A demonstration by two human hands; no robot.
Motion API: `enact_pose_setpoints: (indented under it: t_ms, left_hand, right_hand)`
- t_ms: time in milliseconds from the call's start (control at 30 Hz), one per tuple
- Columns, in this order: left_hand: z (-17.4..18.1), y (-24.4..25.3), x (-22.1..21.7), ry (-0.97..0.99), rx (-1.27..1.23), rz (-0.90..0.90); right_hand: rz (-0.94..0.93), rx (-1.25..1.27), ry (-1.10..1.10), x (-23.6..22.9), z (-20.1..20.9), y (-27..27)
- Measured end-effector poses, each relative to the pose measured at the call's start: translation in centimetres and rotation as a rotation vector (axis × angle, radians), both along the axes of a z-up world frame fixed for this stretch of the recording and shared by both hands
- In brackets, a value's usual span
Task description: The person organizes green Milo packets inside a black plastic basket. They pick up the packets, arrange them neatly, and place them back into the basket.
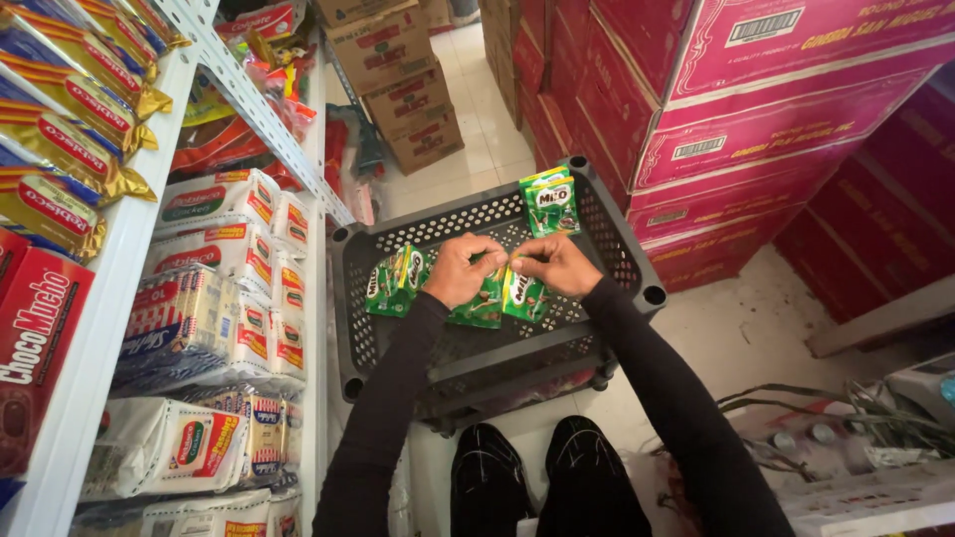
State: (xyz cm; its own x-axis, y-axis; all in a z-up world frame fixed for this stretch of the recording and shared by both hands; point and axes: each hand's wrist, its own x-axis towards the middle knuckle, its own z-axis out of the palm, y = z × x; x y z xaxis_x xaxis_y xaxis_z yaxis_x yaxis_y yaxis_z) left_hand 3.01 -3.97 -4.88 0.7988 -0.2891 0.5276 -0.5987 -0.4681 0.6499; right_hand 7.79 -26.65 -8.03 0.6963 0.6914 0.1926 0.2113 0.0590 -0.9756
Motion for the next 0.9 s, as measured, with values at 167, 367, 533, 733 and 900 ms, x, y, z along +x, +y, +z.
enact_pose_setpoints:
  t_ms: [167, 367, 533, 733, 900]
  left_hand:
    - [0.9, -1.1, -0.3, 0.173, 0.074, 0.085]
    - [0.6, -2.2, -0.7, 0.095, 0.212, 0.201]
    - [0.1, -1.8, -0.5, 0.189, 0.228, 0.195]
    - [-1.7, 0.0, 0.5, 0.123, 0.242, 0.342]
    - [-2.0, 1.3, 0.9, 0.042, 0.351, 0.524]
  right_hand:
    - [-0.015, -0.103, 0.026, 0.3, 1.5, -1.0]
    - [0.176, -0.273, -0.011, 0.9, 1.0, -1.3]
    - [0.165, -0.335, 0.084, 0.5, 0.0, -1.0]
    - [0.007, -0.354, 0.017, 0.8, -1.5, -1.3]
    - [-0.226, -0.493, -0.163, 0.4, -0.8, -1.6]
